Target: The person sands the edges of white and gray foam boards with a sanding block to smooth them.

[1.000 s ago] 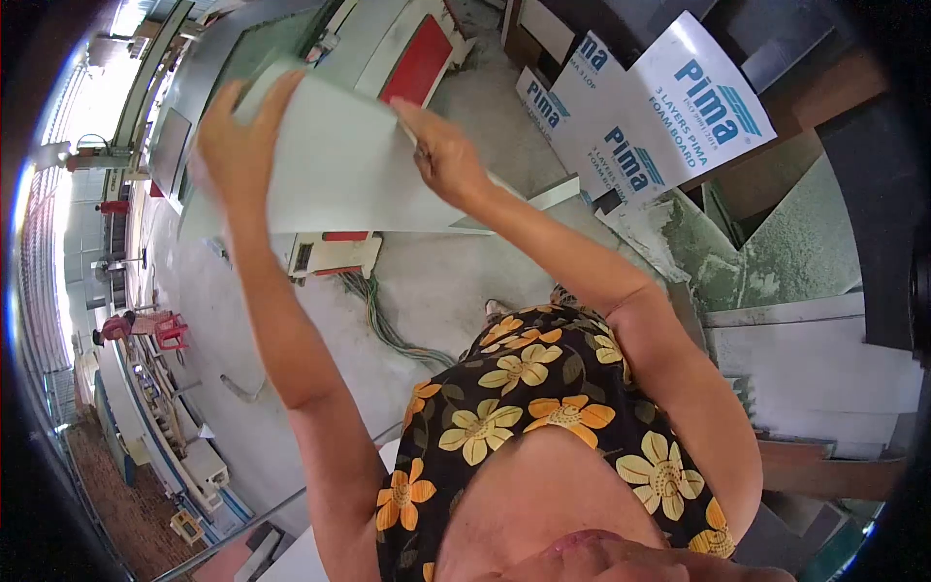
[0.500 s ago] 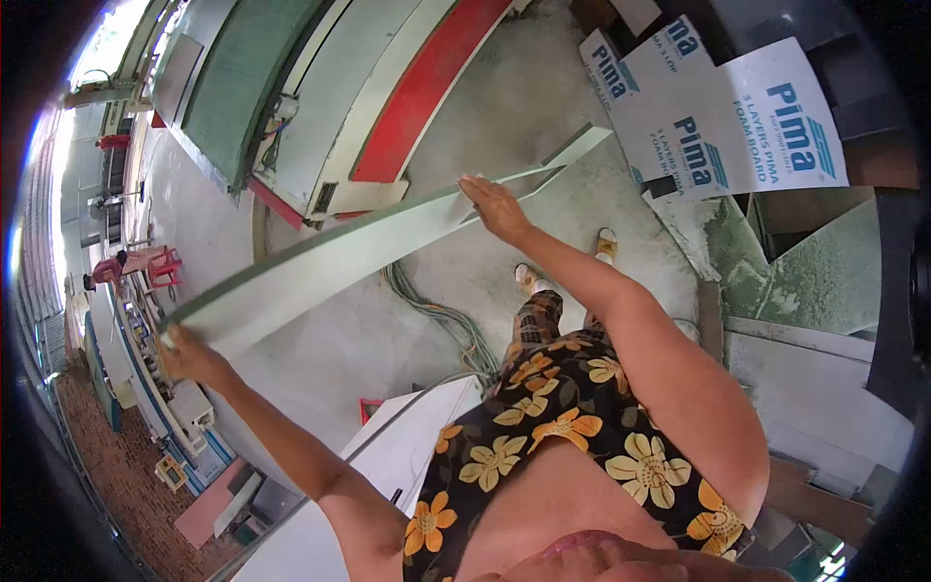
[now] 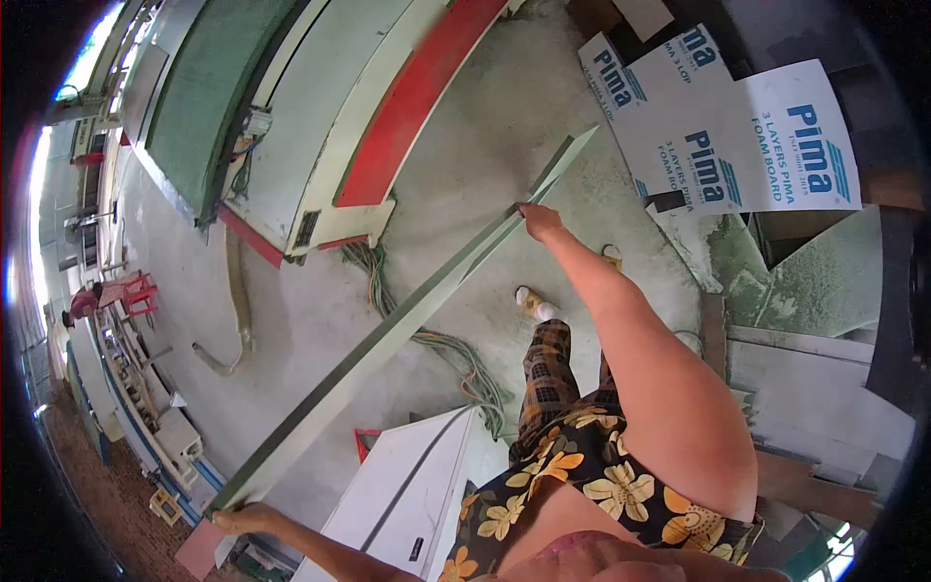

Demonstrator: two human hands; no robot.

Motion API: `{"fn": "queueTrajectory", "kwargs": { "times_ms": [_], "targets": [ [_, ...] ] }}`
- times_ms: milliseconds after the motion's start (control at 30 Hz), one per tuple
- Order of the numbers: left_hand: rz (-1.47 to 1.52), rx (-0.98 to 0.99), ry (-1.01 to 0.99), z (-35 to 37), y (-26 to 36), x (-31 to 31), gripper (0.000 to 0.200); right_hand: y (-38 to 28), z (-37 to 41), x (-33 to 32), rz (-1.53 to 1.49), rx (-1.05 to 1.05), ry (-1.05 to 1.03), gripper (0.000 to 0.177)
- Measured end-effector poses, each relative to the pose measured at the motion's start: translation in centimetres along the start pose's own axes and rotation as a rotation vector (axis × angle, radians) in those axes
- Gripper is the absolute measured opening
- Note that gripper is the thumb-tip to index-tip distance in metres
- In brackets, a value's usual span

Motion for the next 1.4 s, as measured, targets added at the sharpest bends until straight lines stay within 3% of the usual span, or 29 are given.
{"fn": "queueTrajectory", "kwargs": {
  "times_ms": [100, 167, 267, 333, 433, 500, 567, 600, 667, 767, 833, 1233, 1400],
  "targets": [
    [-0.006, 0.012, 0.063, 0.1, -0.6, -0.6, 0.06, -0.2, 0.0, -1.0, -0.225, -0.217, 0.404, 0.037],
    [-0.021, 0.094, 0.025, -0.2, 0.7, 0.4, 0.06, -4.0, 2.5, -1.1, -0.296, -0.371, 0.346, 0.038],
    [-0.143, 0.325, 0.059, -0.9, 8.0, 1.9, 0.063, -8.4, 8.8, -4.3, -0.361, -0.43, 0.356, 0.045],
    [-0.089, 0.273, 0.026, -1.3, 10.6, 2.5, 0.064, -9.6, 13.1, -7.0, -0.469, -0.519, 0.428, 0.044],
    [0.035, 0.229, 0.002, -1.9, 10.9, 3.6, 0.062, -10.8, 19.2, -12.3, -0.63, -0.456, 0.272, 0.046],
    [0.174, 0.209, -0.024, -2.5, 13.5, 5.2, 0.06, -12.1, 23.6, -16.5, -0.799, -0.566, 0.276, 0.047],
    [0.358, 0.165, -0.055, -2.1, 18.0, 6.9, 0.059, -13.3, 28.5, -21.8, -0.905, -0.758, 0.373, 0.047],
    [0.331, 0.313, -0.036, -2.1, 22.1, 7.1, 0.054, -14.2, 31.5, -24.7, -0.922, -0.899, 0.464, 0.046],
    [0.278, 0.602, 0.013, -1.7, 30.6, 6.7, 0.044, -15.3, 35.8, -29.0, -0.982, -0.99, 0.476, 0.049],
    [0.41, 0.383, -0.336, -1.0, 36.5, 9.9, 0.034, -15.6, 41.1, -33.5, -1.005, -1.152, 0.541, 0.051],
    [0.414, 0.465, -0.322, 0.2, 42.8, 9.3, 0.032, -15.2, 44.0, -35.4, -0.967, -1.288, 0.643, 0.053],
    [0.506, 0.87, -0.304, 8.7, 65.1, 7.3, 0.042, -1.8, 46.3, -42.1, -0.949, -1.043, 1.157, 0.042],
    [0.681, 0.934, -0.362, 11.8, 69.8, 5.9, 0.036, 2.9, 45.2, -43.0, -1.051, -0.89, 1.049, 0.032]
  ]
}}
Point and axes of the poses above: each hand's wrist, its own z-axis away from the middle knuckle, its own x-axis out of the palm, y = z × x, the point moved 10 cm from there along -z, towards the middle knuckle, and after that the axes turned 4 degrees about x, right-handed, at the moved point
